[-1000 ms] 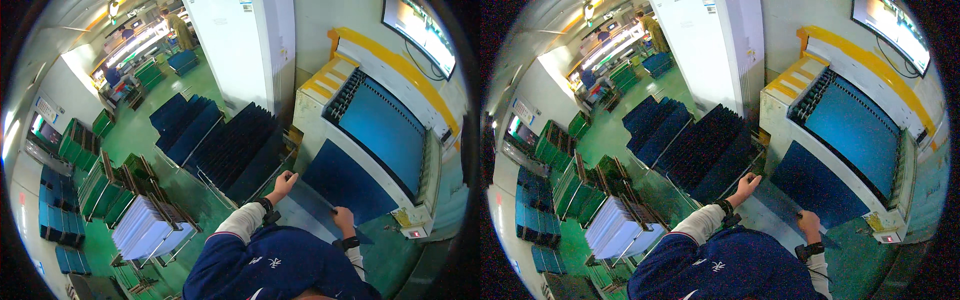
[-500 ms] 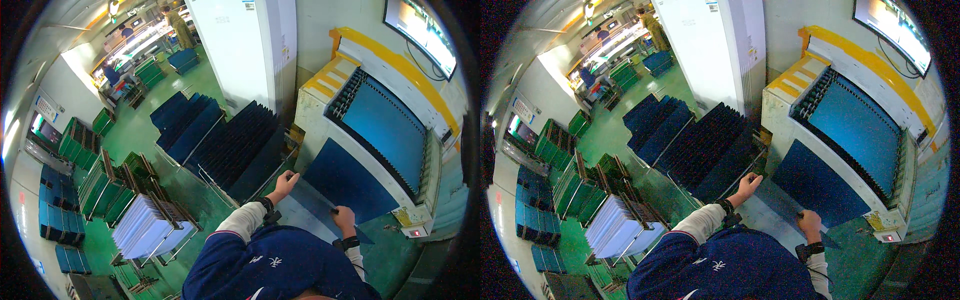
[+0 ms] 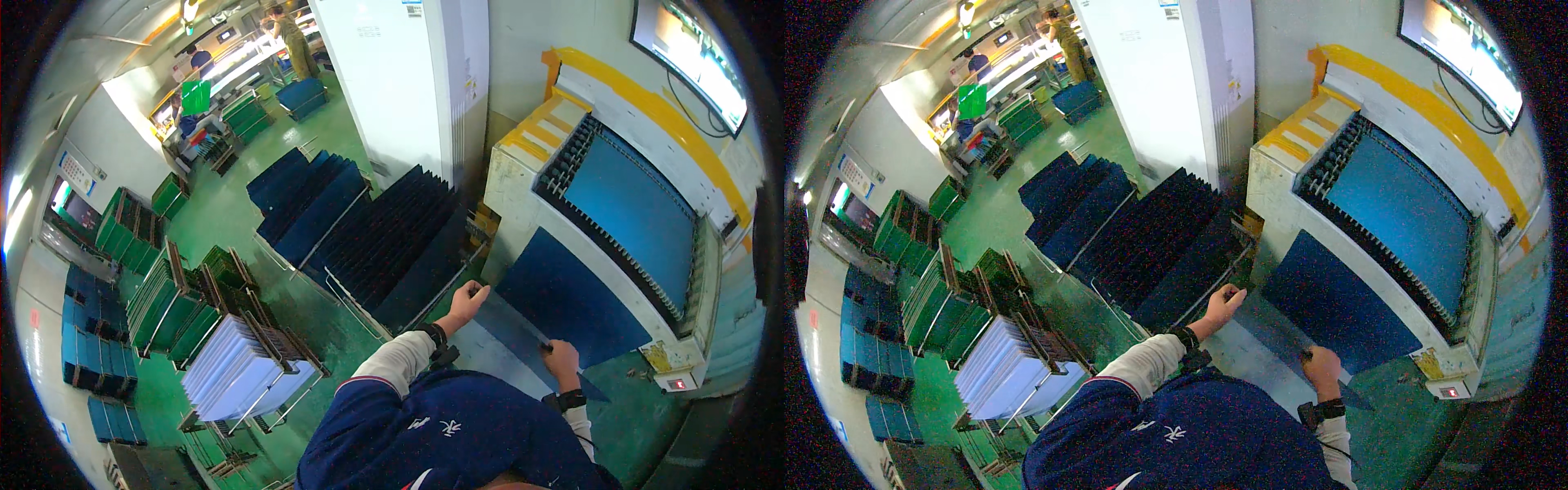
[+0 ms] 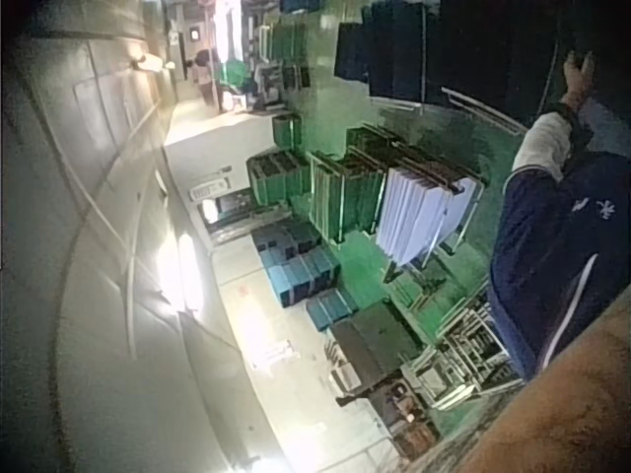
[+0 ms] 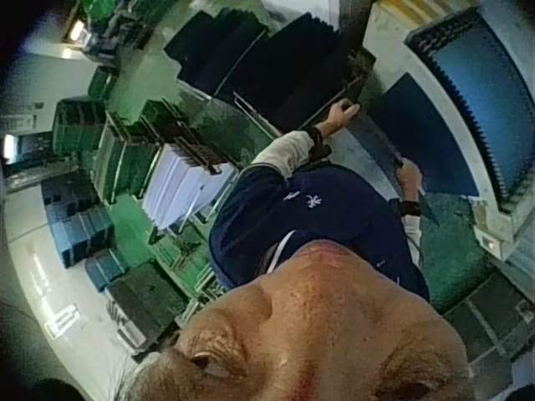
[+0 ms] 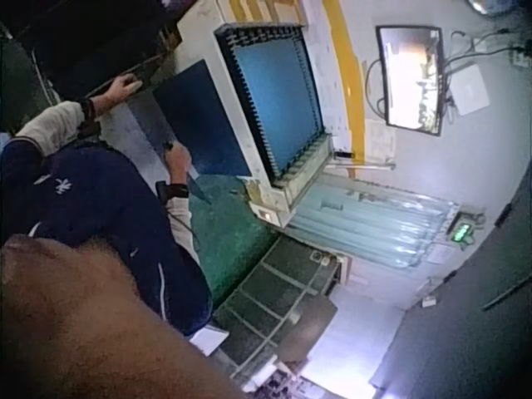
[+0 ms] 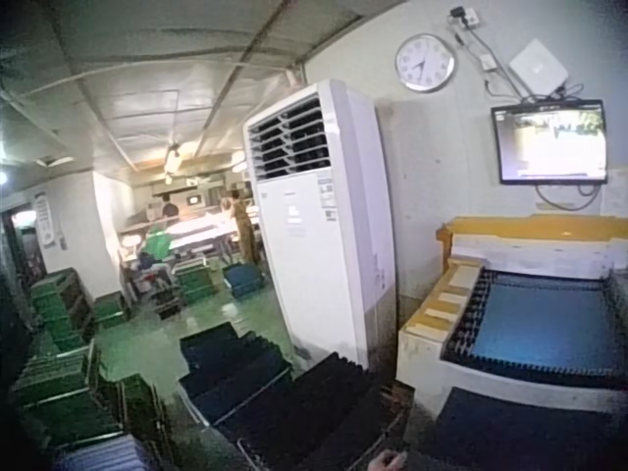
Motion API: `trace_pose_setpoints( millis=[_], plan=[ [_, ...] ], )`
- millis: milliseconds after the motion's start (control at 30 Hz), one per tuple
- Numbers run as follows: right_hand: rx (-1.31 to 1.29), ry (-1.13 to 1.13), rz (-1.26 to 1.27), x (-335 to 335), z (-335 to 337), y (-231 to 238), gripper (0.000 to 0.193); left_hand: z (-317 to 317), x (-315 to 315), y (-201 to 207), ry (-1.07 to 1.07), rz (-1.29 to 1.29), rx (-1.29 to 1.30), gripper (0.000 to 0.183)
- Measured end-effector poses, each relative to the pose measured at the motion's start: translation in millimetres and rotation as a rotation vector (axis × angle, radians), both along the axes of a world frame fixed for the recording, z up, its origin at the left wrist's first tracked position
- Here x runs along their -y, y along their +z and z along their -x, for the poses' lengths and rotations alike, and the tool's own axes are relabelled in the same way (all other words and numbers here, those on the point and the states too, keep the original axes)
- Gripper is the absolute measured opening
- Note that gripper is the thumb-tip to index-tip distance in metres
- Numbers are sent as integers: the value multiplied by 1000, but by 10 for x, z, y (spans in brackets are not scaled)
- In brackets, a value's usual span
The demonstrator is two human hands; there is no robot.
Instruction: Loading large blue metal sheets into an automated machine conveyor.
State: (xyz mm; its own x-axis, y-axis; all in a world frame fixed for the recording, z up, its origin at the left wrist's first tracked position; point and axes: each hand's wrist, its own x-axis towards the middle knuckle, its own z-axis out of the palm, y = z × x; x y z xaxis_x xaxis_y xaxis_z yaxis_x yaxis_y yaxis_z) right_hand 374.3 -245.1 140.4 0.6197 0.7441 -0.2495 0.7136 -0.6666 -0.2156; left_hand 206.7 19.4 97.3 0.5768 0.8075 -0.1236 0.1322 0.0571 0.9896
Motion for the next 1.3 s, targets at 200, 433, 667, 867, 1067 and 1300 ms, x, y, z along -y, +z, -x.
trace_pose_setpoints(
  millis=[200, 433, 667, 867, 1067, 1300],
  plan=[
    [-36, -18, -4, -18, 55, 105, 33, 1, 9, -23, 27, -67, 47, 32],
    [-25, -31, -24, -19, 76, 113, 29, 17, 9, -4, 28, -74, 6, 33],
    [-13, -45, -33, -1, 50, 49, 29, 18, 15, 27, 11, -49, 4, 33],
    [-4, -38, -30, -7, 40, 23, 28, 31, 19, 55, 21, -61, 10, 32],
    [4, -38, -39, 5, 47, 27, 28, 33, 27, 56, 13, -50, 8, 34],
    [-13, -54, -2, -43, 88, 147, 28, 35, 7, -23, 11, -66, -4, 35]
  ],
)
